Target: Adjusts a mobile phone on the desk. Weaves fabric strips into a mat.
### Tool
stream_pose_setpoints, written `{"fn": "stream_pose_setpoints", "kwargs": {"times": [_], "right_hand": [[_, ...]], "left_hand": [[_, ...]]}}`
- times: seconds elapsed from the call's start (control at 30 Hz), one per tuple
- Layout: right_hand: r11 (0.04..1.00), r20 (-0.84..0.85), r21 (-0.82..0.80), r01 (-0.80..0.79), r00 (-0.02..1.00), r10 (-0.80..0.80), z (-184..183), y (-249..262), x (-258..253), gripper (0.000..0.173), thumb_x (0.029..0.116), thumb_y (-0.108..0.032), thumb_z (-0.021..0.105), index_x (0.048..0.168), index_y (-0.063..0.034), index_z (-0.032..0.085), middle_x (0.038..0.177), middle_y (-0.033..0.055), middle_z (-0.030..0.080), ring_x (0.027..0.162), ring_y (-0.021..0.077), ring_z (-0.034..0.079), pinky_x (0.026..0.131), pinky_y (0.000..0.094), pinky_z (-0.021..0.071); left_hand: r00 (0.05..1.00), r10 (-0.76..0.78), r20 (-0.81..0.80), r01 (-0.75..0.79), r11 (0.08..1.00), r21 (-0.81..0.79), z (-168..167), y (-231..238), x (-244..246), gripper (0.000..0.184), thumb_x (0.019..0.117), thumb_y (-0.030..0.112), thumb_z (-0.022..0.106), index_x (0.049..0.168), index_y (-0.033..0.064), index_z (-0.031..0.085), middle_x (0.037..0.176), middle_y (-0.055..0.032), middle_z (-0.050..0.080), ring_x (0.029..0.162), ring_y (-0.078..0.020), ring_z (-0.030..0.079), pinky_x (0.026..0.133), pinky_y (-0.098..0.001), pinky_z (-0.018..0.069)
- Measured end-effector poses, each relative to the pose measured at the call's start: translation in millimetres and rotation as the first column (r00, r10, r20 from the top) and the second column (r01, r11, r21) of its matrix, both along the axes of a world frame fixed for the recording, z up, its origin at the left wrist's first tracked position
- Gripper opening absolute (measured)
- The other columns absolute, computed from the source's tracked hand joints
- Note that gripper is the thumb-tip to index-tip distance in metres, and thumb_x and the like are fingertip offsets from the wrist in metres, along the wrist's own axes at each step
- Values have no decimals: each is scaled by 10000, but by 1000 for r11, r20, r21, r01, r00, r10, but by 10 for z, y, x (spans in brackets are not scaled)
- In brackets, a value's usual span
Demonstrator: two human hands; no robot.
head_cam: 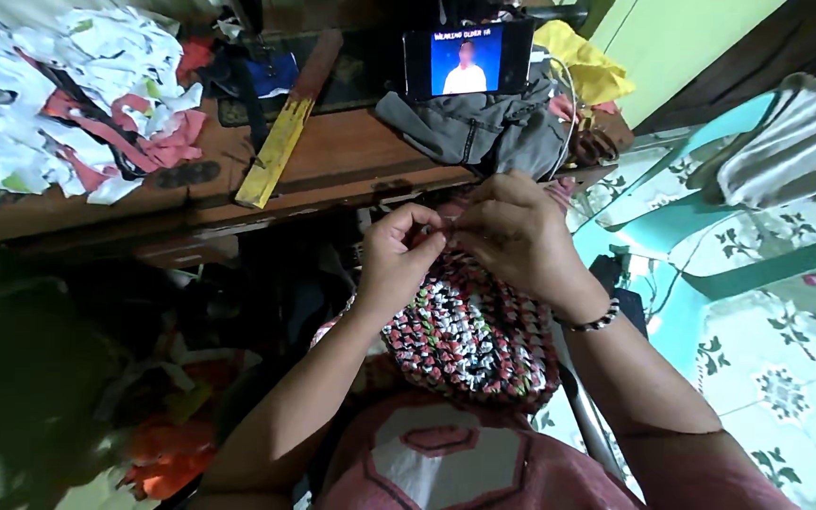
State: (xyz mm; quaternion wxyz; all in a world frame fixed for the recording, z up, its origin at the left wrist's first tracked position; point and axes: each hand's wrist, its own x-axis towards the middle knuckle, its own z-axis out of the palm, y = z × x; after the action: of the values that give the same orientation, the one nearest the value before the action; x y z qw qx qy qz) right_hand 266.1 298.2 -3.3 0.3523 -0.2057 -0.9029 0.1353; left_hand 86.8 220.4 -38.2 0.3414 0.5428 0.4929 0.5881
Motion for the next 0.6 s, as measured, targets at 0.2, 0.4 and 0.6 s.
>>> {"fn": "stream_pose_setpoints", "kwargs": {"times": [0.2, 0.4, 0.6], "right_hand": [[994, -290, 9, -108, 951, 106, -77, -132, -75, 89, 896, -54, 645, 933, 15, 685, 1009, 140, 652, 1004, 217, 629, 859, 351, 530], [970, -344, -180, -164, 934, 94, -147, -200, 49, 83, 1035, -79, 561, 1089, -26, 595, 1088, 66, 705, 1036, 138, 694, 911, 328, 598], [987, -304, 60, -148, 939, 159, -202, -265, -59, 88, 1007, -43, 555, 997, -37, 642, 1027, 107, 724, 1053, 214, 678, 949, 415, 523]], "left_hand": [[999, -29, 23, 28, 999, 42, -23, 49, -22, 126, 900, 1, 731, 1015, 41, 698, 913, -18, 705, 773, -73, 663, 692, -227, 577], [998, -52, -35, 54, 997, 57, -5, 3, -7, 116, 898, -24, 670, 997, 33, 688, 908, -34, 702, 772, -79, 668, 672, -234, 578], [997, -47, -64, 53, 995, 85, -3, -9, -9, 109, 888, -30, 703, 978, 29, 688, 917, -32, 692, 774, -67, 654, 680, -217, 568]]}}
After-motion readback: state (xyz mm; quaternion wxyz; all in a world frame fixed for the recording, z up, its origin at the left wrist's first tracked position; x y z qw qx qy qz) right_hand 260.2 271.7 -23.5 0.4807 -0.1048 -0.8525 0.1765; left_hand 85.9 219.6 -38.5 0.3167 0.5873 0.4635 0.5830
